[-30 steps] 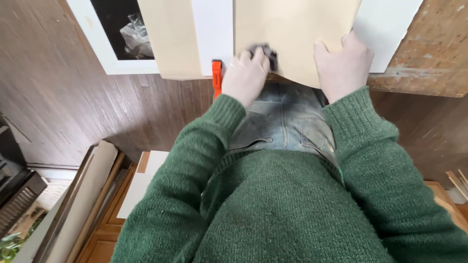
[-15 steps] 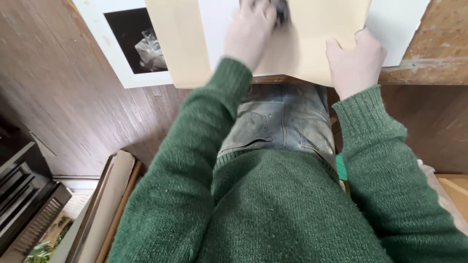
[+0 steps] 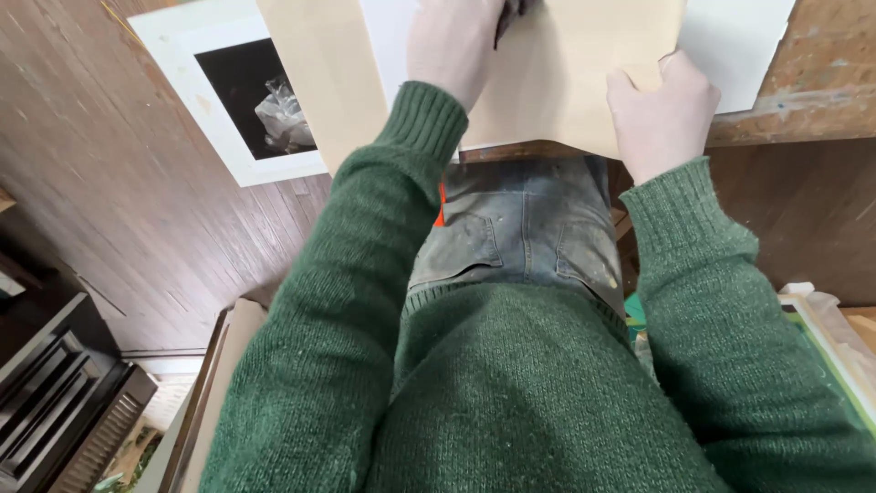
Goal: Preparing a photo for framing by covering it with protective paper and clamping it to a board.
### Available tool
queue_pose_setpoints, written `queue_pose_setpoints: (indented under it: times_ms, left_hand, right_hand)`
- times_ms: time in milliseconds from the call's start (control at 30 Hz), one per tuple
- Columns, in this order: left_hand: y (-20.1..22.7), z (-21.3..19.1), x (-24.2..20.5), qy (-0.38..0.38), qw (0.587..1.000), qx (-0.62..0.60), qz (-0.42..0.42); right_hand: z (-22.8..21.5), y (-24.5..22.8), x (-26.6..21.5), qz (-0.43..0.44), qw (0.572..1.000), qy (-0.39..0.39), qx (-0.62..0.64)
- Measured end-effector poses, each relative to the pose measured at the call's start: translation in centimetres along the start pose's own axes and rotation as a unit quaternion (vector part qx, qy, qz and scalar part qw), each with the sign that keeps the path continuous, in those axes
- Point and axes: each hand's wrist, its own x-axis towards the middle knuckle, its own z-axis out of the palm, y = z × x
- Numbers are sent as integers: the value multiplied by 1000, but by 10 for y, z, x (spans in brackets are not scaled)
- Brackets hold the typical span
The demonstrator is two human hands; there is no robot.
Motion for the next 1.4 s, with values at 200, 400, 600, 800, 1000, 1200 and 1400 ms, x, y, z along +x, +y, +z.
queue_pose_setpoints:
  times_ms: [200, 400, 600, 800, 1000, 1200, 1400]
  left_hand:
    - [30, 14, -53, -57, 994, 33, 88]
    - [18, 2, -17, -37, 997, -2, 66]
    - [11, 26, 1, 61, 995, 43, 58]
    - [50, 18, -73, -148, 987, -1, 69]
    - [28, 4, -24, 6, 996, -53, 65]
    - [15, 34, 15, 36, 997, 31, 55]
    - [56, 25, -64, -93, 993, -24, 71]
  right_hand:
    - [0, -5, 2, 9, 1000, -3, 22]
    - [-3, -6, 5, 15, 1000, -6, 24]
    - [1, -4, 8, 21, 1000, -9, 17]
    - [0, -3, 9, 30, 999, -12, 11]
    - [-2, -4, 13, 44, 999, -23, 17]
    - [0, -2, 13, 43, 999, -23, 15]
    - [1, 4, 12, 69, 997, -27, 4]
